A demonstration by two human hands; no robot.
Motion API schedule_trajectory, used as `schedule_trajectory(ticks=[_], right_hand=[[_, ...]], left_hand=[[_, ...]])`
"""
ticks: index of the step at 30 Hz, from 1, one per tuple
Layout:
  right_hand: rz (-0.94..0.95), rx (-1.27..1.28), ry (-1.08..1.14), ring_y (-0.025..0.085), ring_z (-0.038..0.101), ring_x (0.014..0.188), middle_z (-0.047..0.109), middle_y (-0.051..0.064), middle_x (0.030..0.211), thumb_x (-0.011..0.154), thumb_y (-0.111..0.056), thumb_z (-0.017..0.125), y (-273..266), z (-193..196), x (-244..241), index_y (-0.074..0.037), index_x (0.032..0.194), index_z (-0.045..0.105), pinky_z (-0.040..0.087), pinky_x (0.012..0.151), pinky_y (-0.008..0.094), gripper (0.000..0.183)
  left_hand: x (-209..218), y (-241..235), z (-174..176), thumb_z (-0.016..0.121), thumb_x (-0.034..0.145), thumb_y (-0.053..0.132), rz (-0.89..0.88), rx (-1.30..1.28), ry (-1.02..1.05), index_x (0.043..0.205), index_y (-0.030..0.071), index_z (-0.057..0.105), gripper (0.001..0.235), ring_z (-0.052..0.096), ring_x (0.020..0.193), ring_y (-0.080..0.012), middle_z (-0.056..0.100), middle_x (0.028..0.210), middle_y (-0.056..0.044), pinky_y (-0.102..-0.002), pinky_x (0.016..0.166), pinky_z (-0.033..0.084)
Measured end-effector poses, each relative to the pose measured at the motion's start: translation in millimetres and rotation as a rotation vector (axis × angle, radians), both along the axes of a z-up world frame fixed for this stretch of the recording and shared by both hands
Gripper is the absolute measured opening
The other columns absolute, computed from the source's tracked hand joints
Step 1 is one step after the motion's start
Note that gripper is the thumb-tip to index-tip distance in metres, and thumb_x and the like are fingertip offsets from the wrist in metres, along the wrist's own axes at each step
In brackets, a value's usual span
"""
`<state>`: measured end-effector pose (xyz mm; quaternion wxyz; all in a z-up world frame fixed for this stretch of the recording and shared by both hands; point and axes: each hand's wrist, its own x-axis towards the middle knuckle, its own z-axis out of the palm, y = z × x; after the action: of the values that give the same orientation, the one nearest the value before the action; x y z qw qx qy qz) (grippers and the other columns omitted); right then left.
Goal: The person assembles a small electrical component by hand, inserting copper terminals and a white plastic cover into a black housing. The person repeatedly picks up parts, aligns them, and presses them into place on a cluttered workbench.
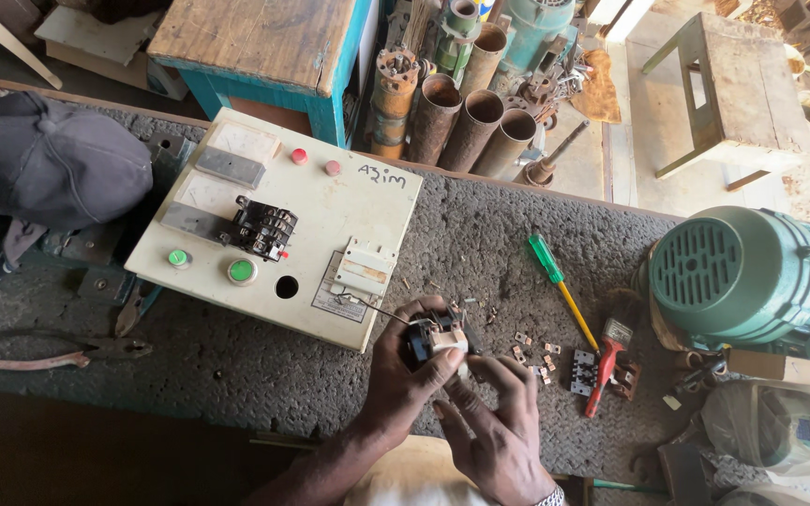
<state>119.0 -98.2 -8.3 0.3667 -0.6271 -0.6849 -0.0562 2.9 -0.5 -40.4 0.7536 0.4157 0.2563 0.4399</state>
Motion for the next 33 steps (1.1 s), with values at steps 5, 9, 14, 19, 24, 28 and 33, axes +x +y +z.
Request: schedule_trajectory(ticks=[5, 9, 14, 19, 24, 28, 33], right_hand=[[-0.016, 0.05, 0.103, 0.03, 0.055, 0.116, 0.054, 0.013, 0.124, 0.076, -0.016, 0.084, -0.3, -9.5, 7.9, -0.016, 0.115, 0.073, 0.05, 0.1, 0.04, 0.041], [0.026, 0.127, 0.575, 0.022, 0.061, 0.12, 0.055, 0.009, 0.127, 0.092, -0.017, 0.08, 2.5, -6.7, 10.4, -0.01, 0.113, 0.07, 0.053, 0.105, 0.036, 0.024], [0.071, -0.063, 1.012, 0.017, 0.061, 0.107, 0.063, 0.01, 0.117, 0.098, -0.023, 0.069, -0.8, 13.1, 28.2, 0.001, 0.122, 0.067, 0.051, 0.095, 0.03, 0.034], [0.117, -0.187, 1.039, 0.015, 0.06, 0.099, 0.064, 0.01, 0.108, 0.096, -0.016, 0.072, -7.3, 20.4, 41.4, 0.006, 0.113, 0.071, 0.049, 0.086, 0.028, 0.028], [0.155, -0.149, 1.169, 0.015, 0.063, 0.098, 0.067, 0.01, 0.107, 0.091, 0.001, 0.076, -15.3, 12.3, 45.7, 0.006, 0.107, 0.07, 0.053, 0.087, 0.027, 0.018], [0.089, -0.165, 1.478, 0.02, 0.068, 0.09, 0.069, 0.012, 0.103, 0.086, 0.007, 0.075, -17.0, 0.7, 45.3, 0.006, 0.107, 0.068, 0.06, 0.077, 0.035, 0.023], [0.221, 0.067, 1.641, 0.02, 0.065, 0.103, 0.068, 0.012, 0.109, 0.09, 0.009, 0.073, -19.5, -9.7, 33.6, 0.0, 0.111, 0.061, 0.053, 0.093, 0.034, 0.026]], left_hand=[[0.9, 1.0, -0.2, 0.079, 0.086, 0.011, 0.02, 0.134, 0.09, 0.138, 0.001, 0.051, 0.06, 0.073, 0.098, -0.0178, 0.07, 0.11, -0.012, -0.033, 0.085, 0.066], [-0.5, -2.8, -0.5, 0.081, 0.084, 0.012, -0.001, 0.243, 0.04, 0.145, -0.001, 0.045, 0.072, 0.072, 0.107, -0.0202, 0.066, 0.124, -0.017, -0.034, 0.092, 0.067], [-5.9, -3.0, 1.8, 0.084, 0.085, 0.013, -0.048, 0.505, -0.035, 0.153, 0.0, 0.035, 0.084, 0.07, 0.12, -0.0246, 0.061, 0.135, -0.02, -0.039, 0.105, 0.064], [-14.2, 6.9, 9.0, 0.089, 0.082, 0.015, -0.004, 1.022, 0.145, 0.146, 0.006, 0.039, 0.082, 0.065, 0.132, -0.0323, 0.062, 0.138, -0.021, -0.044, 0.115, 0.057], [-22.4, 17.7, 17.8, 0.092, 0.083, 0.019, -0.013, 1.244, 0.235, 0.144, 0.015, 0.037, 0.082, 0.058, 0.141, -0.0369, 0.061, 0.147, -0.015, -0.047, 0.115, 0.057], [-23.3, 24.1, 25.3, 0.092, 0.086, 0.02, -0.012, 1.352, 0.164, 0.15, 0.015, 0.031, 0.088, 0.055, 0.142, -0.0401, 0.057, 0.149, -0.018, -0.051, 0.111, 0.059], [-18.7, 27.2, 31.3, 0.09, 0.091, 0.017, 0.0, 1.419, 0.195, 0.156, 0.021, 0.022, 0.094, 0.054, 0.146, -0.0389, 0.056, 0.153, -0.015, -0.053, 0.115, 0.058]])
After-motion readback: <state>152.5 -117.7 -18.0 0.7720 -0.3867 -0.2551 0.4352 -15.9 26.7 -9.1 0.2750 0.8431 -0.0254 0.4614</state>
